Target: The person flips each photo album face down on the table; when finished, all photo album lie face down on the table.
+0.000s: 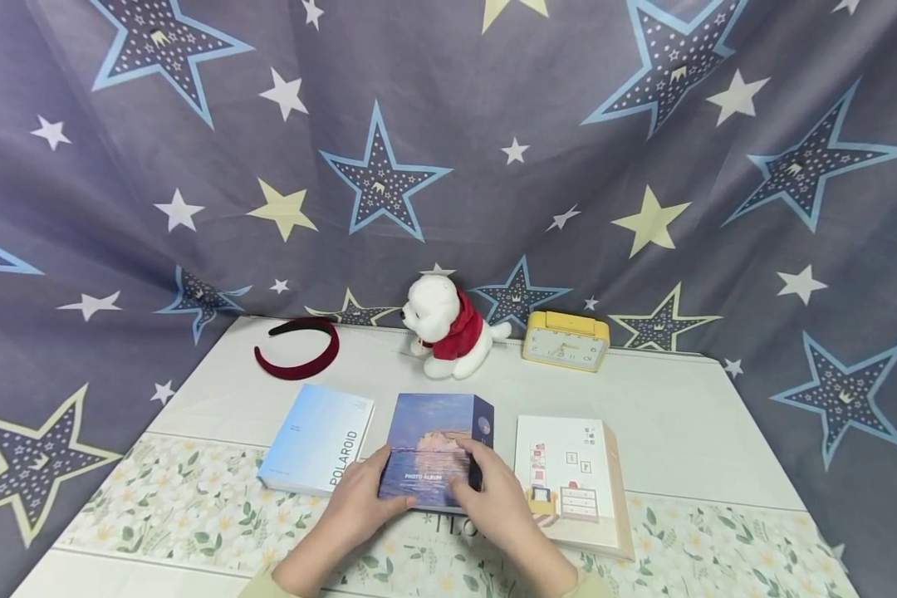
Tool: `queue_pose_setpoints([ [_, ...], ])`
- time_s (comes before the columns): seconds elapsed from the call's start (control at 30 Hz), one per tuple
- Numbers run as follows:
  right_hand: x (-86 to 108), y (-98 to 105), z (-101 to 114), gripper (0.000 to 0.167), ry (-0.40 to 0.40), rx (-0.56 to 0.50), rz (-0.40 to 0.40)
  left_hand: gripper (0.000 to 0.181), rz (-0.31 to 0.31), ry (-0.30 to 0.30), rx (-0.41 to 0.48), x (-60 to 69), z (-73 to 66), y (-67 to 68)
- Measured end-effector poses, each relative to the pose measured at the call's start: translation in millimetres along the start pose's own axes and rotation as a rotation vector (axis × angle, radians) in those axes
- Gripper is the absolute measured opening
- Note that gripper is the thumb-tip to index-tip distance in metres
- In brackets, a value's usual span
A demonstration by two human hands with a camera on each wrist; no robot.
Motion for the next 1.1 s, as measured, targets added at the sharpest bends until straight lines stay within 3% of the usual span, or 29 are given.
queue_pose_setpoints([
  [0.1, -2.3, -1, 1, 0.044, 0.014, -0.053, -0.001, 0.087, 0.004, -0.013, 0.005, 1.2, -0.7, -0.2],
  [0.33, -3.7, -4, 4, 0.039, 0.041, -0.164, 0.033, 0.078, 0.033, 0.021, 0.01, 7.4, -0.8, 5.5],
  [0.43, -4.0, -6, 5, 0.04, 0.062, -0.21, 0.076, 0.073, 0.021, -0.009, 0.02, 8.3, -0.4, 12.5],
  [0.57, -4.8, -8, 7, 0.042, 0.078, -0.242, 0.118, 0.07, -0.007, -0.047, 0.033, 7.7, 1.4, 24.1],
  [0.73, -6.1, -10, 10, 0.043, 0.087, -0.274, 0.154, 0.069, -0.048, -0.038, 0.027, 7.3, 7.3, 38.9],
  [1.1, -10.4, -15, 21, 0.046, 0.058, -0.374, 0.315, 0.07, -0.186, -0.059, -0.124, 2.6, 31.9, 67.5],
])
Point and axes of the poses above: each hand's wrist, its own x-axis away from the middle knuckle, its own y-axis out of the back of the hand, z = x × y, the point moved 2 cm from there along -x, towards the middle knuckle, and after that the axes turned 4 degrees about x, right-handed, at the moved point
